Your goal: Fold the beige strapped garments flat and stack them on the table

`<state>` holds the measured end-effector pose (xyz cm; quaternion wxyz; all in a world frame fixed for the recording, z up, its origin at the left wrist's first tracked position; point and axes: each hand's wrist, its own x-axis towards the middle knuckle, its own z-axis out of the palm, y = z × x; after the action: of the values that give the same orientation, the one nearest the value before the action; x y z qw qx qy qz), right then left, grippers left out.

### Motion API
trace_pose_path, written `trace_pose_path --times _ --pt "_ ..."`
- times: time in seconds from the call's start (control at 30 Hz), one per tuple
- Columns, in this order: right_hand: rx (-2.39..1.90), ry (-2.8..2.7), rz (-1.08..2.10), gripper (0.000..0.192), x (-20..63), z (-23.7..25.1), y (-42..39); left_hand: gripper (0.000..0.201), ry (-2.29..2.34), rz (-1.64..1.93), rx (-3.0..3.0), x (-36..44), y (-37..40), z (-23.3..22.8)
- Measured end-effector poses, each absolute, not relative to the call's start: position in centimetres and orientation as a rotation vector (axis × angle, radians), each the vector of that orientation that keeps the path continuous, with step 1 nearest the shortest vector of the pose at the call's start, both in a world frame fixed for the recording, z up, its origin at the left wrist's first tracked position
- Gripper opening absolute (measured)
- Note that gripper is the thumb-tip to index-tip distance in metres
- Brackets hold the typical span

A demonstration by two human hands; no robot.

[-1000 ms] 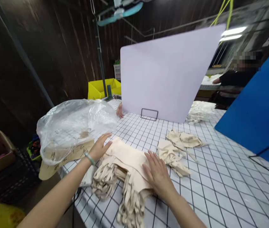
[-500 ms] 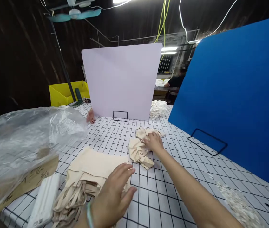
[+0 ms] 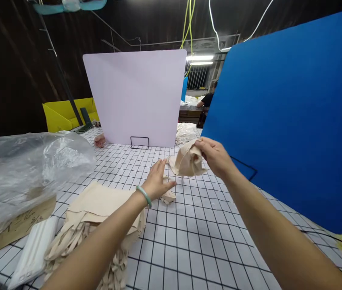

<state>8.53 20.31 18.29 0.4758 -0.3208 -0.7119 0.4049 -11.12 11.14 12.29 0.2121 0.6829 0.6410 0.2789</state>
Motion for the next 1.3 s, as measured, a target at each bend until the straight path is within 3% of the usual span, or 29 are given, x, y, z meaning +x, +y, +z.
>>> trace_pose_path --times 0.07,0.17,0.2,0.27,0.37,0.47,0.57,0.77,0.83,0.87,0.97,1.1,1.2,1.27,1.3 --pt "-0.661 -1.702 1.091 0.038 9.9 21.7 16.4 0.074 1.545 1.009 1.868 -8.6 11.0 12.2" --pt "-0.690 -1.616 1.145 0.039 12.1 23.2 11.9 0.029 0.990 1.057 1.651 -6.3 8.0 11.9" --pt "-0.735 -1.577 1.163 0.039 12.9 22.6 11.0 0.025 0.863 1.007 1.545 -6.3 6.6 11.7" --pt "-0.861 -1.499 1.214 0.039 14.5 19.7 10.0 0.029 0.783 0.888 1.368 -7.1 3.9 11.1" --pt "-1.157 -1.510 1.289 0.040 16.6 12.4 9.3 0.027 1.059 0.705 1.331 -9.3 1.5 9.4" --pt "-1.561 -1.699 0.997 0.038 18.5 4.9 7.7 0.012 1.615 0.748 1.588 -10.5 0.5 6.6" --pt "-1.652 -1.800 0.695 0.036 20.0 0.8 5.4 0.019 1.787 0.814 1.895 -9.8 -0.2 4.0" --pt "-1.467 -2.082 0.599 0.021 19.9 0.4 3.4 0.030 1.669 0.401 2.098 -4.8 0.7 2.6" --pt "-1.475 -2.179 0.532 0.029 19.6 0.3 3.7 0.016 1.663 0.290 2.087 -4.0 1.7 3.1" --pt "-1.492 -2.206 0.514 0.035 19.6 0.2 3.8 0.008 1.629 0.305 2.050 -4.1 2.1 3.6" --pt "-1.524 -2.190 0.460 0.043 20.0 -0.5 4.1 0.013 1.394 0.542 1.775 -5.6 2.6 5.1" --pt "-1.485 -2.193 0.409 0.027 19.6 -0.7 4.1 0.022 1.438 0.708 1.647 -6.7 2.0 5.5" --pt "-1.433 -2.150 0.654 0.011 18.4 0.8 3.9 0.035 1.525 0.655 1.925 -4.9 1.6 4.2" --pt "-1.328 -2.000 1.057 0.004 17.9 2.6 3.6 0.044 1.467 0.610 1.982 -3.5 1.8 3.5" --pt "-1.252 -1.898 1.265 0.004 17.9 3.5 3.5 0.038 1.423 0.571 1.947 -3.1 2.0 3.6"
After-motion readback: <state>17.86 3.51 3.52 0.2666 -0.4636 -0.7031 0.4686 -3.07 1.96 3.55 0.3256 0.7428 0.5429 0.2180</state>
